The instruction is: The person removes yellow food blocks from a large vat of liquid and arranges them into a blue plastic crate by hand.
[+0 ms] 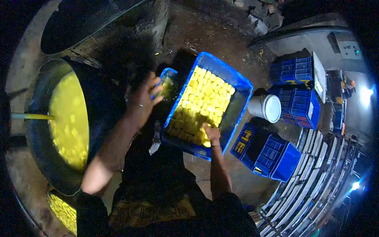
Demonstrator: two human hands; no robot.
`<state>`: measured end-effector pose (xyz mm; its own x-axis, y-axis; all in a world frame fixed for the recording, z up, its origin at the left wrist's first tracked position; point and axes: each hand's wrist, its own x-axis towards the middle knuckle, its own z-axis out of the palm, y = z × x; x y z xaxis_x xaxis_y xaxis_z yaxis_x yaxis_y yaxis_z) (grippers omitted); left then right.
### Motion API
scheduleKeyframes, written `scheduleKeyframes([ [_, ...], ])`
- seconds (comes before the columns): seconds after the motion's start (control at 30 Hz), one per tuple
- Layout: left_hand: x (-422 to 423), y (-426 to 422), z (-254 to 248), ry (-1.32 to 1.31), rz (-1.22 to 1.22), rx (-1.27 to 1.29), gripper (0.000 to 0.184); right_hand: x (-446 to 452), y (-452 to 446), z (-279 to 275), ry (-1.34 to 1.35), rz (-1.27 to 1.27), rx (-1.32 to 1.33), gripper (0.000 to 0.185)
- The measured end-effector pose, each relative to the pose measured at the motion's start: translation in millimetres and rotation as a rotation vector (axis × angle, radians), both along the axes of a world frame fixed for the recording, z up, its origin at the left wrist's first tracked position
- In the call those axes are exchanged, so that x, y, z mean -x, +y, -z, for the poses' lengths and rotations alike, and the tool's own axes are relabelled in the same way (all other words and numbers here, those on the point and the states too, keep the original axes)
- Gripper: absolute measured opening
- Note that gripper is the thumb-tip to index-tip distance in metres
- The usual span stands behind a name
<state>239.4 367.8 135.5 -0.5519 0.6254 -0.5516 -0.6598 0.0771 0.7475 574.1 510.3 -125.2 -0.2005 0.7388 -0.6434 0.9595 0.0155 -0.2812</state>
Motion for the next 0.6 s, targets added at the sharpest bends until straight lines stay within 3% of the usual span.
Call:
scheduleKeyframes([
  [0.07,25,-7,-15,0.028,-0.062,-0.002,0.062,18,-45,5,-0.229,-0.030,-0.290,0.079],
  [0.1,36,-13,-23,0.066,-0.076,-0.014,0.059,-6,-66,71,-0.251,-0.023,-0.464,0.079],
  [0.17,56,-35,-51,0.118,-0.093,-0.063,0.056,-18,-69,112,-0.489,-0.264,-0.186,0.080],
  [0.2,65,-49,-66,0.163,-0.092,-0.118,0.054,-13,-71,107,-0.517,-0.343,-0.098,0.081],
  [0.37,134,-150,-119,0.548,-0.230,-0.096,0.054,-19,-42,83,-0.421,-0.622,0.098,0.085],
  [0.47,171,-227,-122,0.744,-0.315,0.214,0.057,8,0,55,-0.378,-0.790,0.322,0.088],
  [0.53,184,-282,-92,0.773,-0.265,0.500,0.056,50,34,31,-0.309,-0.807,0.383,0.091],
  [0.57,189,-311,-60,0.738,-0.224,0.656,0.055,111,8,-28,-0.281,-0.855,-0.058,0.079],
  [0.6,186,-339,-10,0.701,-0.142,0.585,0.053,167,-13,-96,-0.066,-0.800,-0.244,0.071],
])
